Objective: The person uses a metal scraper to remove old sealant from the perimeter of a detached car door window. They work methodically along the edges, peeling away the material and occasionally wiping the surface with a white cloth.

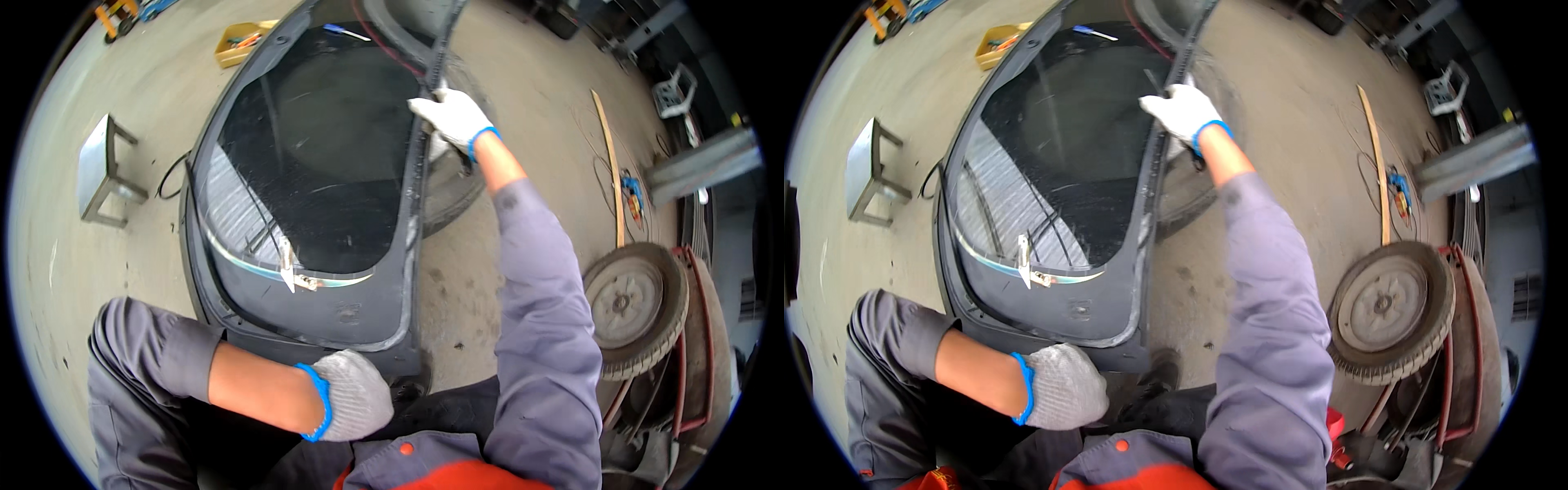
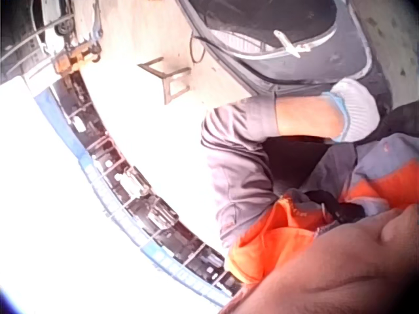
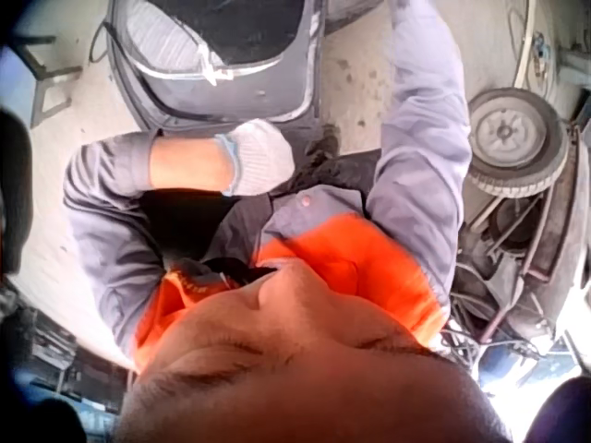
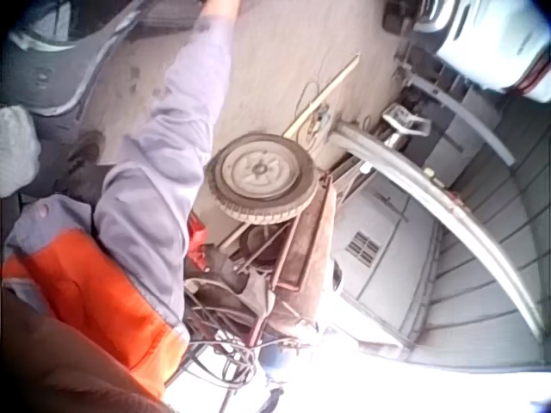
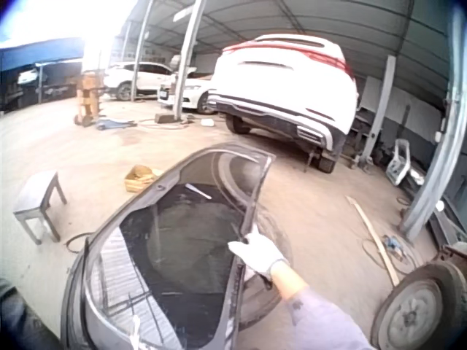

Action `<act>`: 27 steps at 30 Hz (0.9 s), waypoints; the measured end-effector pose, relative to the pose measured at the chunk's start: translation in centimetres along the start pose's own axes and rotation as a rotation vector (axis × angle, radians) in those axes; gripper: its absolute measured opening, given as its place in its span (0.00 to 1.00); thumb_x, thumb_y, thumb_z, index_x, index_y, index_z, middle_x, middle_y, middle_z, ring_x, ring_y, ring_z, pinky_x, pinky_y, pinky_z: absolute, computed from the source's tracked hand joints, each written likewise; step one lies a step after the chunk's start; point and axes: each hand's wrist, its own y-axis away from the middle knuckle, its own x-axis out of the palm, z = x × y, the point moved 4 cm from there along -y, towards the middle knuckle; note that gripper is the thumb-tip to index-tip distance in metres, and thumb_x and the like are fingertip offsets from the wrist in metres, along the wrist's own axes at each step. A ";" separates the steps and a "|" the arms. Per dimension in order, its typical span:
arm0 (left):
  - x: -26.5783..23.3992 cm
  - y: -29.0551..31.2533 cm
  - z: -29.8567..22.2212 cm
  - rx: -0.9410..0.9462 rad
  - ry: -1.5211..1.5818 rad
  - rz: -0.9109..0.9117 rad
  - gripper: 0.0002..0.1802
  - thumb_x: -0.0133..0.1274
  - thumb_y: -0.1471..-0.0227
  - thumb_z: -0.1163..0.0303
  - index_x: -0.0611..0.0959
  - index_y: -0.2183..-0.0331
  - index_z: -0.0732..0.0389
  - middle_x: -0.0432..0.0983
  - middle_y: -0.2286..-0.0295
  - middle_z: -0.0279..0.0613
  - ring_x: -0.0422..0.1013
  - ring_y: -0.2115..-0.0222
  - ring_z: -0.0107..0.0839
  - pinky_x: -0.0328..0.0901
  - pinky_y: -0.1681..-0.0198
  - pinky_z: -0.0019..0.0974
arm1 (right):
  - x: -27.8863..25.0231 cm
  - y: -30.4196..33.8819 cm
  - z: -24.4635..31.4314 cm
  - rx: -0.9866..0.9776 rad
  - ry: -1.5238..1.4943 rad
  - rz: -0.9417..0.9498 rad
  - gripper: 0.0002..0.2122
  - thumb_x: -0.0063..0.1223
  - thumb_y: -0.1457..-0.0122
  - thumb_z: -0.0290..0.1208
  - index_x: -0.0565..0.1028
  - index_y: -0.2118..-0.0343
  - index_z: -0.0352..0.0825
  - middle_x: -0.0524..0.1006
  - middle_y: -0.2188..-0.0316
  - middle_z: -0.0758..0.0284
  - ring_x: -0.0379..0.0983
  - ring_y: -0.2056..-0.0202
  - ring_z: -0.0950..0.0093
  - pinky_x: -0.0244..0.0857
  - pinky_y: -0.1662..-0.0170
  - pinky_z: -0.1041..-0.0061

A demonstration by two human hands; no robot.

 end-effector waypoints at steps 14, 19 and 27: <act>-1.0 4.9 -3.0 0.020 0.494 0.027 0.12 0.55 0.59 0.69 0.85 0.73 0.68 0.79 0.76 0.57 0.78 0.75 0.48 0.71 0.76 0.48 | 0.3 1.9 2.5 0.124 -0.075 0.034 0.23 0.58 0.41 0.51 0.77 0.64 0.29 0.74 0.79 0.69 0.61 0.80 0.83 0.57 0.76 0.78; -2.4 4.1 -1.4 -0.263 0.358 -0.277 0.10 0.53 0.56 0.72 0.85 0.73 0.68 0.80 0.74 0.56 0.77 0.75 0.44 0.71 0.74 0.45 | 0.6 1.1 2.6 0.038 -0.058 0.058 0.24 0.56 0.41 0.53 0.78 0.62 0.30 0.73 0.78 0.72 0.62 0.80 0.83 0.57 0.76 0.79; 1.5 1.9 5.6 -0.243 -0.210 -0.414 0.09 0.53 0.54 0.69 0.81 0.70 0.65 0.76 0.75 0.47 0.76 0.75 0.42 0.69 0.76 0.43 | -0.5 0.0 2.0 0.092 -0.069 0.043 0.27 0.58 0.42 0.54 0.77 0.59 0.27 0.78 0.76 0.66 0.67 0.79 0.80 0.62 0.74 0.76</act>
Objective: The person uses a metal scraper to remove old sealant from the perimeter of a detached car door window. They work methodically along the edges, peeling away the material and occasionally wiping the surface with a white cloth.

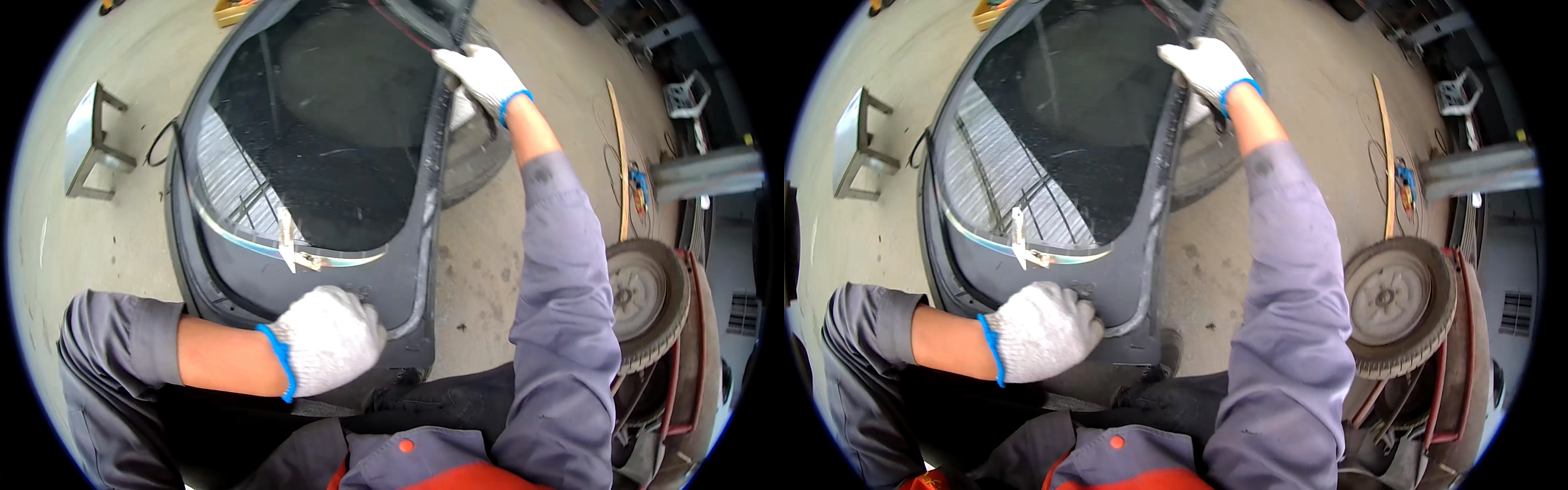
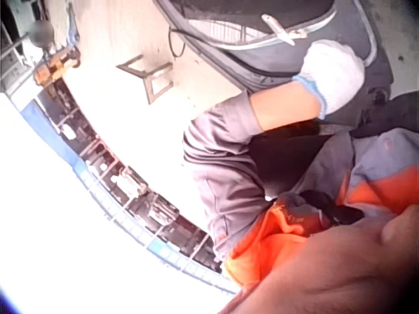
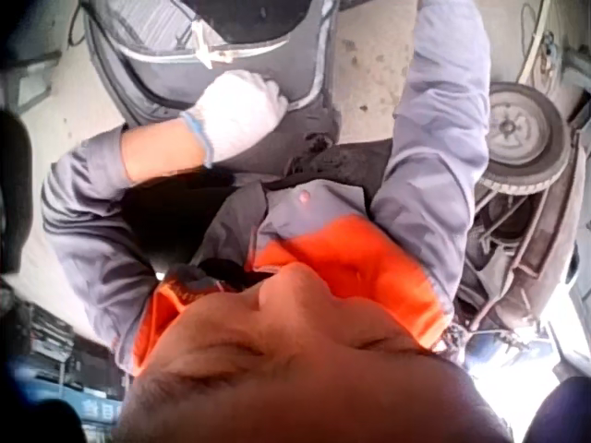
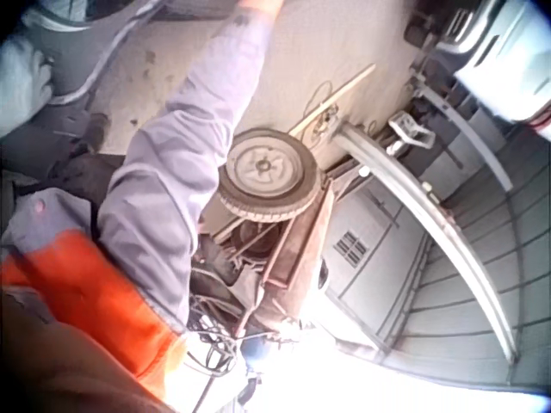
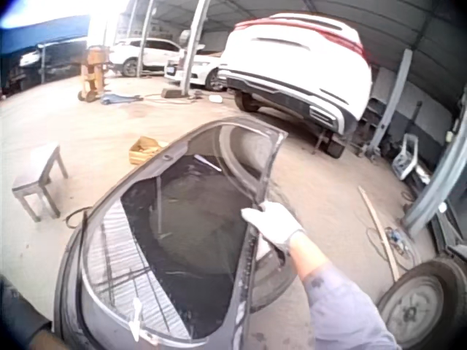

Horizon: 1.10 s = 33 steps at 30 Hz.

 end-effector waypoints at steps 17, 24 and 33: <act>-0.2 -1.3 2.1 -0.169 0.363 0.194 0.20 0.58 0.52 0.55 0.80 0.72 0.65 0.78 0.75 0.55 0.78 0.72 0.52 0.72 0.69 0.52 | -0.8 2.0 2.9 -0.032 0.070 0.007 0.30 0.55 0.45 0.58 0.79 0.63 0.26 0.80 0.76 0.62 0.75 0.73 0.71 0.69 0.66 0.71; -0.1 -1.7 2.5 -0.124 0.412 0.315 0.20 0.53 0.46 0.53 0.82 0.69 0.63 0.79 0.74 0.59 0.77 0.70 0.57 0.71 0.65 0.55 | 0.0 1.6 2.5 -0.109 0.141 0.037 0.33 0.54 0.44 0.57 0.78 0.57 0.22 0.81 0.66 0.50 0.78 0.60 0.57 0.69 0.53 0.64; -0.3 -1.4 1.2 -0.134 0.346 0.247 0.19 0.51 0.44 0.56 0.82 0.70 0.64 0.79 0.75 0.54 0.78 0.71 0.53 0.72 0.69 0.53 | -2.4 -1.0 -9.0 0.116 0.010 -0.211 0.26 0.51 0.37 0.55 0.77 0.63 0.28 0.75 0.79 0.66 0.68 0.82 0.76 0.63 0.78 0.71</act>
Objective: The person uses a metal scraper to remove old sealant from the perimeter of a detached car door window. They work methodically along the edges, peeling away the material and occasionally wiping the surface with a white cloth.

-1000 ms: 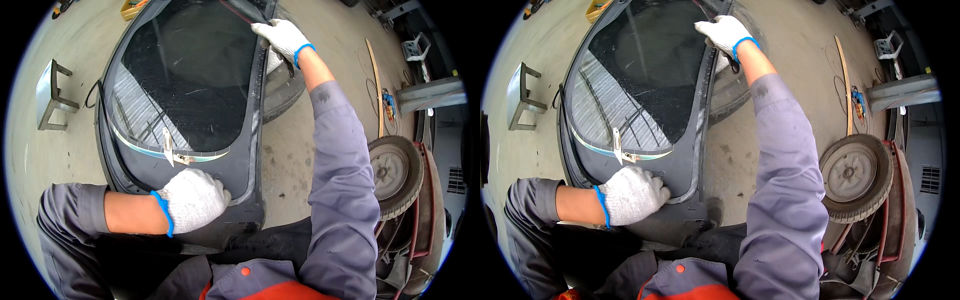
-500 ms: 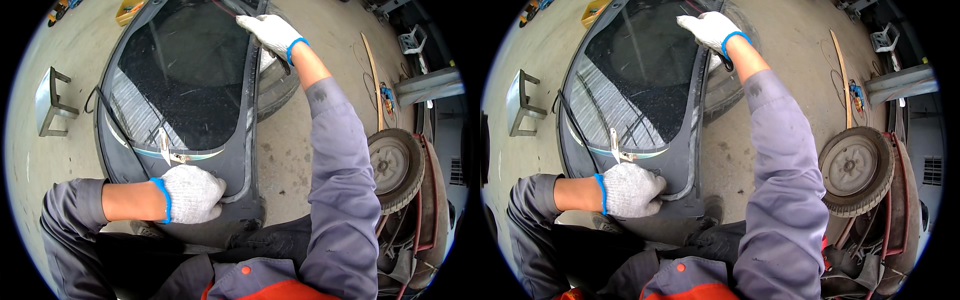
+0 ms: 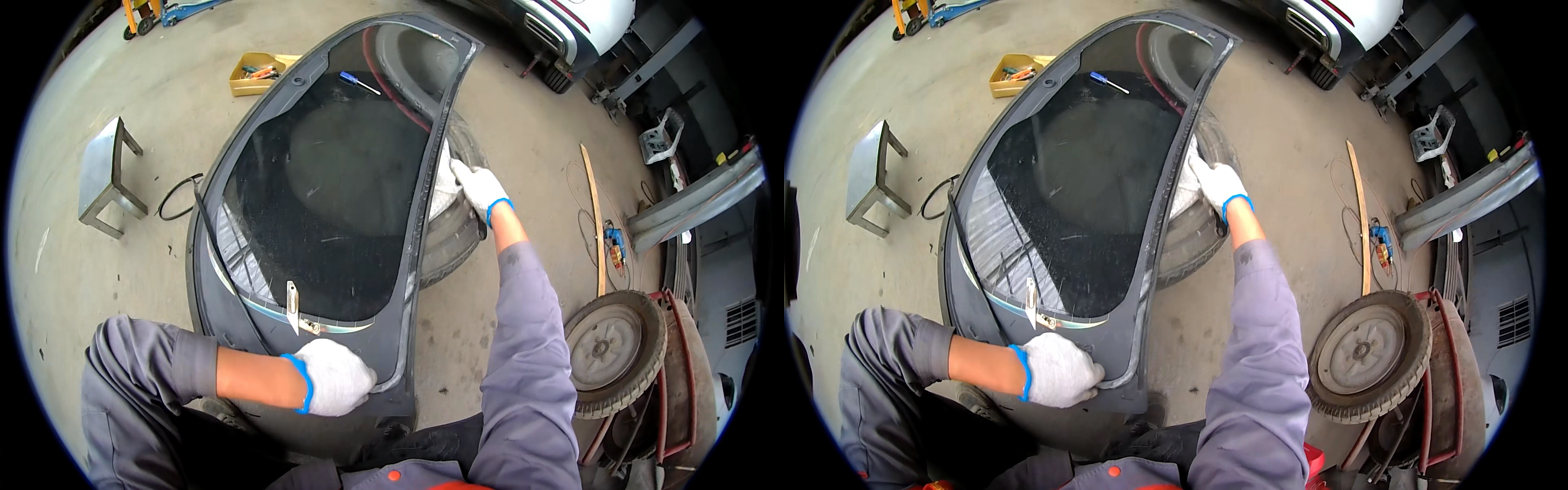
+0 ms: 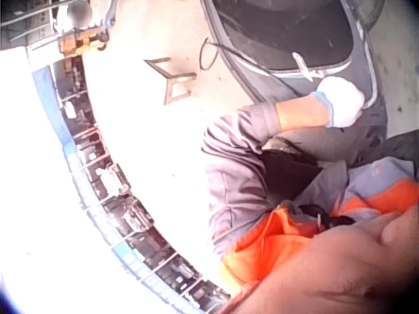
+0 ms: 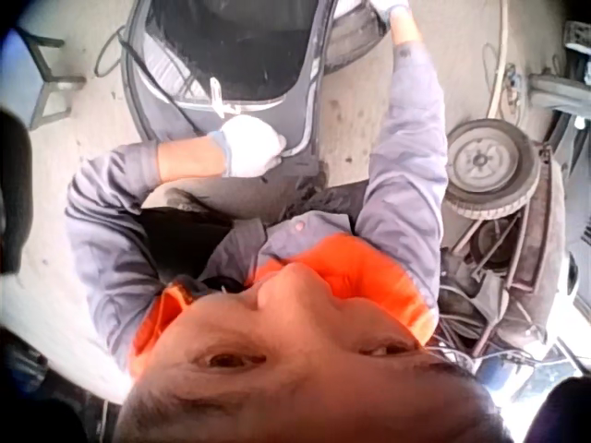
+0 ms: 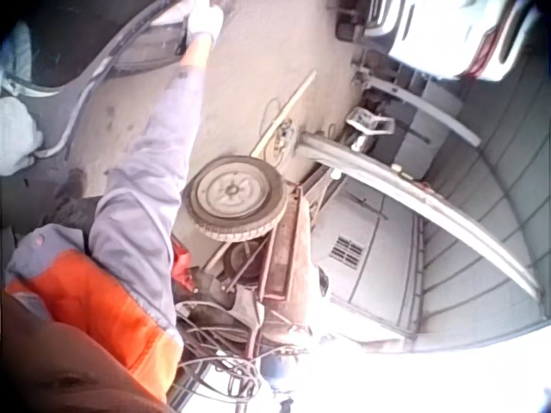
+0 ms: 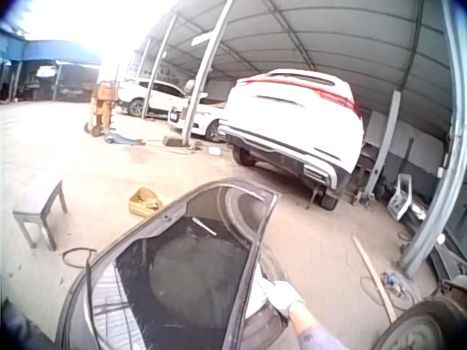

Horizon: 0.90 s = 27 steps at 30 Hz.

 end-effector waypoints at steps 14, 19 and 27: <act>0.9 -0.5 -0.5 0.165 -0.150 -0.002 0.10 0.54 0.51 0.64 0.83 0.73 0.60 0.80 0.77 0.49 0.79 0.73 0.50 0.72 0.73 0.51 | -0.3 3.0 1.7 0.034 -0.036 0.273 0.24 0.54 0.38 0.48 0.75 0.57 0.25 0.74 0.77 0.67 0.69 0.78 0.77 0.63 0.72 0.73; 1.0 -0.3 -0.1 0.147 -0.169 -0.049 0.09 0.54 0.53 0.65 0.84 0.74 0.60 0.80 0.77 0.49 0.79 0.73 0.48 0.72 0.74 0.50 | -1.2 5.2 4.3 0.072 0.000 0.298 0.27 0.54 0.39 0.49 0.74 0.51 0.24 0.79 0.69 0.61 0.75 0.66 0.69 0.67 0.59 0.68; 1.1 -0.1 1.3 0.147 -0.191 -0.053 0.15 0.55 0.48 0.56 0.81 0.73 0.60 0.77 0.78 0.46 0.78 0.75 0.45 0.71 0.74 0.48 | 1.8 21.3 4.9 -0.059 -0.031 0.524 0.19 0.57 0.38 0.45 0.74 0.66 0.29 0.79 0.76 0.65 0.76 0.74 0.72 0.70 0.67 0.70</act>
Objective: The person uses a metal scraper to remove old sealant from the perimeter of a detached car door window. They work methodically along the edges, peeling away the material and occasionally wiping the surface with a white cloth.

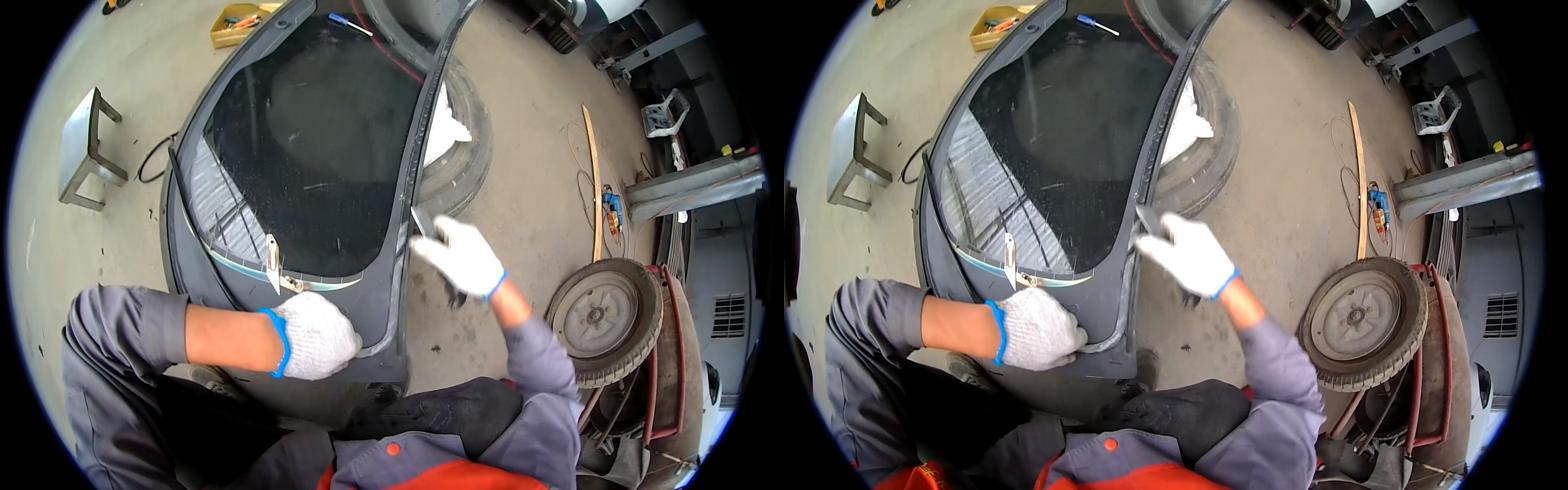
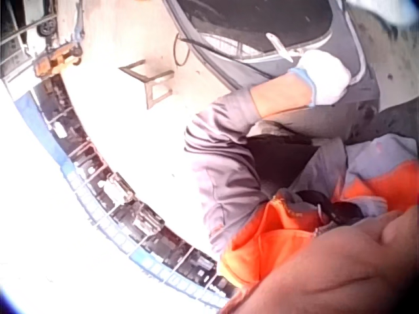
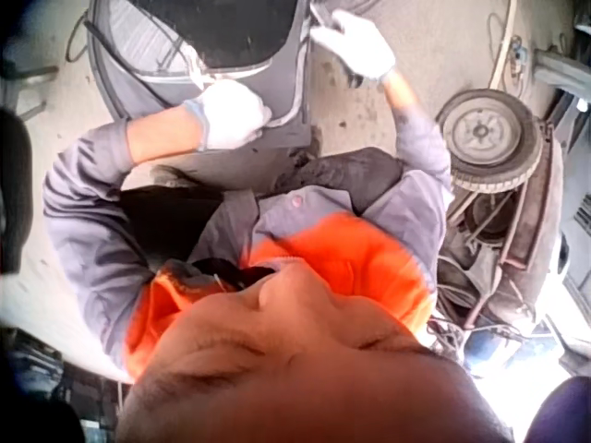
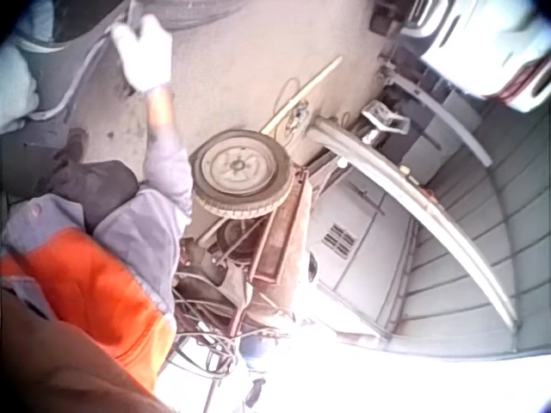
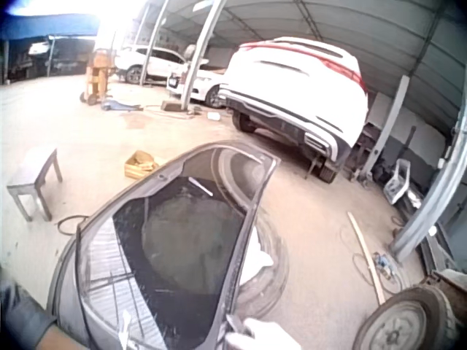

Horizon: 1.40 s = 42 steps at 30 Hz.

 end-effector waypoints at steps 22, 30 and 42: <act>-2.3 -6.1 -2.3 0.316 -0.209 -0.329 0.09 0.54 0.55 0.64 0.82 0.73 0.58 0.73 0.74 0.36 0.72 0.72 0.35 0.67 0.70 0.39 | 4.6 12.6 -6.3 -0.184 0.339 0.180 0.12 0.52 0.39 0.39 0.74 0.62 0.35 0.76 0.72 0.56 0.76 0.65 0.54 0.70 0.63 0.56; -1.9 -1.9 -1.2 -0.060 -0.122 -0.017 0.19 0.62 0.55 0.53 0.81 0.74 0.60 0.76 0.77 0.41 0.76 0.75 0.38 0.69 0.72 0.42 | 4.9 11.7 -2.2 -0.425 0.456 0.369 0.19 0.54 0.41 0.50 0.74 0.69 0.34 0.75 0.72 0.55 0.77 0.70 0.57 0.71 0.68 0.58; -0.7 -2.1 -0.1 -0.074 0.135 0.040 0.16 0.59 0.55 0.59 0.81 0.75 0.66 0.77 0.83 0.49 0.78 0.79 0.46 0.71 0.76 0.48 | 5.6 11.2 -0.6 -0.315 0.685 0.436 0.20 0.50 0.38 0.51 0.75 0.73 0.36 0.76 0.81 0.59 0.77 0.78 0.59 0.70 0.75 0.60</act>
